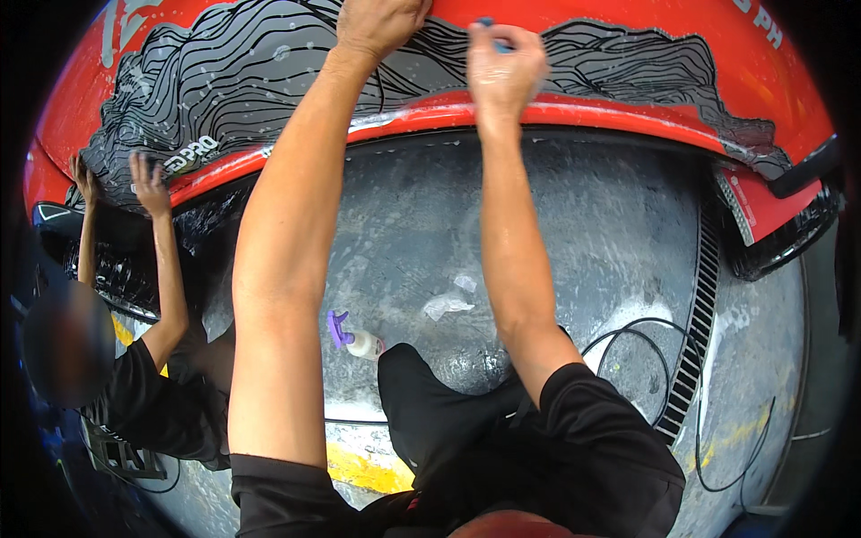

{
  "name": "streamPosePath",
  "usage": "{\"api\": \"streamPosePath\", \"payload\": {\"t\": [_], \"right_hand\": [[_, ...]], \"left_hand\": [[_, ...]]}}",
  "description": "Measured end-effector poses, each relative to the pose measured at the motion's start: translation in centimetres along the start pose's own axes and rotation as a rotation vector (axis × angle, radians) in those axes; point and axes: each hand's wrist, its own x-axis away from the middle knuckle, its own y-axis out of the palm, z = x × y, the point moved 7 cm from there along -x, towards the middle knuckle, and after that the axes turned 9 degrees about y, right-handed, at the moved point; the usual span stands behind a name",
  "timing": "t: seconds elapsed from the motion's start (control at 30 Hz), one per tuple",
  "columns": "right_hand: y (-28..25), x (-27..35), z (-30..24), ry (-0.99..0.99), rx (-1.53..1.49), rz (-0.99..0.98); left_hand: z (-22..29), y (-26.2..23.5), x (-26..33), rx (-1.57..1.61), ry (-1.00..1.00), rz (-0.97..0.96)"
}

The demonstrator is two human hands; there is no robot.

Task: The person applies a black patterned vinyl wrap to the red rear bumper of a vehicle. They use a blue squeegee to smooth the material and a purple spray bottle to wet the surface, working along the bumper's edge and contours.

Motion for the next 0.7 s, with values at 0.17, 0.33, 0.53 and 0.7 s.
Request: {"api": "streamPosePath", "payload": {"t": [0.17, 0.33, 0.53, 0.7], "right_hand": [[1.4, -0.4, -1.0, -0.080, 0.034, -0.039], [1.6, -1.5, -1.9, -0.051, 0.024, -0.083], [0.9, -2.2, -2.5, -0.063, 0.088, -0.095], [1.3, -3.1, -1.7, -0.121, 0.120, -0.140]], "left_hand": [[-0.1, 0.1, -0.3, 0.104, -0.005, 0.018], [-0.4, 0.3, -0.6, 0.097, 0.015, 0.032], [0.1, 0.5, -0.4, 0.002, 0.046, -0.008], [-0.3, 0.7, -0.6, -0.011, 0.040, -0.004]]}}
